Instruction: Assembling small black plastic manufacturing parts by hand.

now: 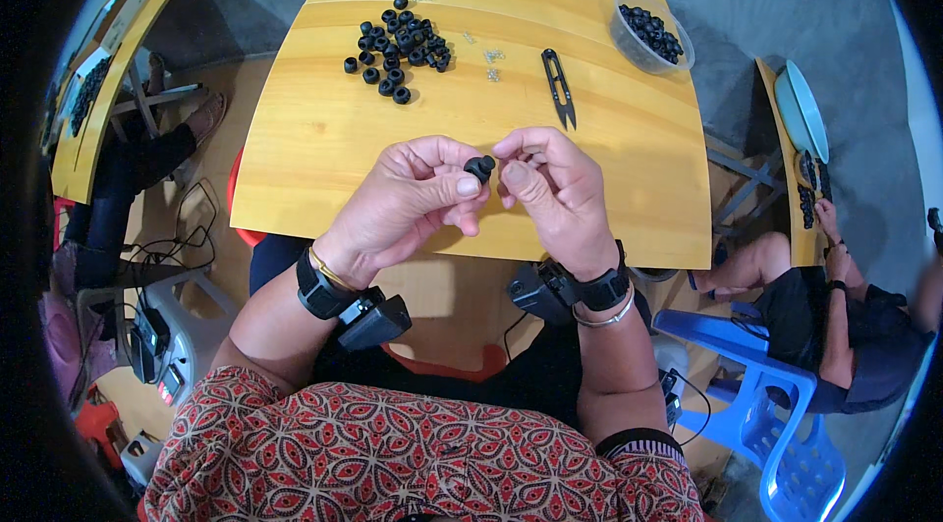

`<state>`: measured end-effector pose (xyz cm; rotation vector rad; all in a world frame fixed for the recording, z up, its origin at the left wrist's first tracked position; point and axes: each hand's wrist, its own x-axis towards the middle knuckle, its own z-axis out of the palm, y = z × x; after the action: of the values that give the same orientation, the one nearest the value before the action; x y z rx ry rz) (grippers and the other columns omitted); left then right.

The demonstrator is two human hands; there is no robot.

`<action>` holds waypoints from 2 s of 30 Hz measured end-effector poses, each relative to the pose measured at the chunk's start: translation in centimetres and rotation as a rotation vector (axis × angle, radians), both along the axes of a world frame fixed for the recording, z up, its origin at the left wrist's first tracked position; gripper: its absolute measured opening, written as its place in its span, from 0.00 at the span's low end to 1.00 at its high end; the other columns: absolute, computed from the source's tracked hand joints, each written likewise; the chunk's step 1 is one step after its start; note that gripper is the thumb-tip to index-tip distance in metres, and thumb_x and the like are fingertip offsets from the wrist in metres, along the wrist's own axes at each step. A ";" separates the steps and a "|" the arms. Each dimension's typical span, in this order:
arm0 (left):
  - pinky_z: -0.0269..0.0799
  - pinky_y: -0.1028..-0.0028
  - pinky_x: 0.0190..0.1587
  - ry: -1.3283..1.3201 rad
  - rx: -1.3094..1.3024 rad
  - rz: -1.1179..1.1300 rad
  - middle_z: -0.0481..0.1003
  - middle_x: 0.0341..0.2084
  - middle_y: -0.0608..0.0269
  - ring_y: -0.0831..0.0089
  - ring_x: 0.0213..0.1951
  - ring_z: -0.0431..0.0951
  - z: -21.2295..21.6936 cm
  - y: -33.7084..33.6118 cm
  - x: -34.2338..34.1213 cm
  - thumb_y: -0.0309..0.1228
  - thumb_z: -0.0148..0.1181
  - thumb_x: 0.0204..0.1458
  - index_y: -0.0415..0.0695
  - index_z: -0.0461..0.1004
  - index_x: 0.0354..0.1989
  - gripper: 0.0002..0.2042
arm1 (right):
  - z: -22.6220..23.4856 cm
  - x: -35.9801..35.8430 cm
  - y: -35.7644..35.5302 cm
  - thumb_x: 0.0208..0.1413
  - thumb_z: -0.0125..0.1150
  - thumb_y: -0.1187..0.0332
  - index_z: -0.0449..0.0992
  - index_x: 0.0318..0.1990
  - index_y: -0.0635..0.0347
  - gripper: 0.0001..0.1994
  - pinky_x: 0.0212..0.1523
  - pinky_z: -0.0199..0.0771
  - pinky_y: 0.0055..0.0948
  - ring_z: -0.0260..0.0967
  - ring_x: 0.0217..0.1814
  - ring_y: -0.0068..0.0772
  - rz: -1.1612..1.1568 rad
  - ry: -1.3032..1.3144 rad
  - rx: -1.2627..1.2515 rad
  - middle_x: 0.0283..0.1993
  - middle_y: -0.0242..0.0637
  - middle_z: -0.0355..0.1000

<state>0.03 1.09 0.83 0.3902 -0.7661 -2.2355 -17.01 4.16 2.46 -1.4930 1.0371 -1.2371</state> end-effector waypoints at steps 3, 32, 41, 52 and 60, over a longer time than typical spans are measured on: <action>0.74 0.80 0.27 -0.043 -0.066 0.064 0.73 0.26 0.58 0.75 0.25 0.75 -0.1 0.1 -0.2 0.21 0.55 0.45 0.35 0.69 0.33 0.06 | 0.5 0.3 0.1 0.53 0.52 0.71 0.66 0.38 0.66 0.08 0.27 0.62 0.15 0.60 0.25 0.16 -0.002 0.042 0.025 0.26 0.30 0.65; 0.73 0.78 0.25 0.071 0.196 -0.091 0.72 0.23 0.59 0.75 0.21 0.73 -1.1 0.2 -0.2 0.30 0.51 0.51 0.38 0.70 0.30 0.07 | -0.9 -0.2 -0.2 0.53 0.49 0.74 0.64 0.37 0.66 0.06 0.27 0.63 0.17 0.61 0.25 0.17 0.026 -0.061 0.016 0.28 0.32 0.65; 0.71 0.79 0.23 0.067 0.110 -0.087 0.71 0.20 0.61 0.76 0.21 0.71 -1.3 0.1 -0.6 0.30 0.52 0.51 0.38 0.69 0.29 0.07 | 0.7 0.1 0.6 0.48 0.55 0.75 0.65 0.43 0.64 0.13 0.31 0.64 0.17 0.62 0.30 0.17 0.083 0.153 -0.012 0.29 0.29 0.64; 0.72 0.80 0.25 -0.073 0.176 -0.010 0.70 0.21 0.66 0.80 0.23 0.71 -1.8 -0.4 1.3 0.32 0.50 0.52 0.37 0.69 0.35 0.10 | 3.9 -8.4 -3.7 0.45 0.57 0.76 0.67 0.38 0.65 0.11 0.28 0.64 0.18 0.62 0.27 0.15 -0.381 0.737 -0.134 0.23 0.28 0.65; 0.73 0.79 0.25 -0.036 0.222 0.032 0.70 0.20 0.66 0.80 0.22 0.70 -1.6 -0.9 1.2 0.33 0.50 0.52 0.39 0.69 0.34 0.09 | 7.8 -11.4 -10.8 0.47 0.55 0.65 0.68 0.40 0.64 0.15 0.31 0.66 0.28 0.67 0.26 0.32 -0.645 1.196 -0.228 0.24 0.41 0.68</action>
<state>1.19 0.20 -0.76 0.5471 -0.5268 -2.2959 -28.41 -6.69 10.25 -2.2284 2.3494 -0.7781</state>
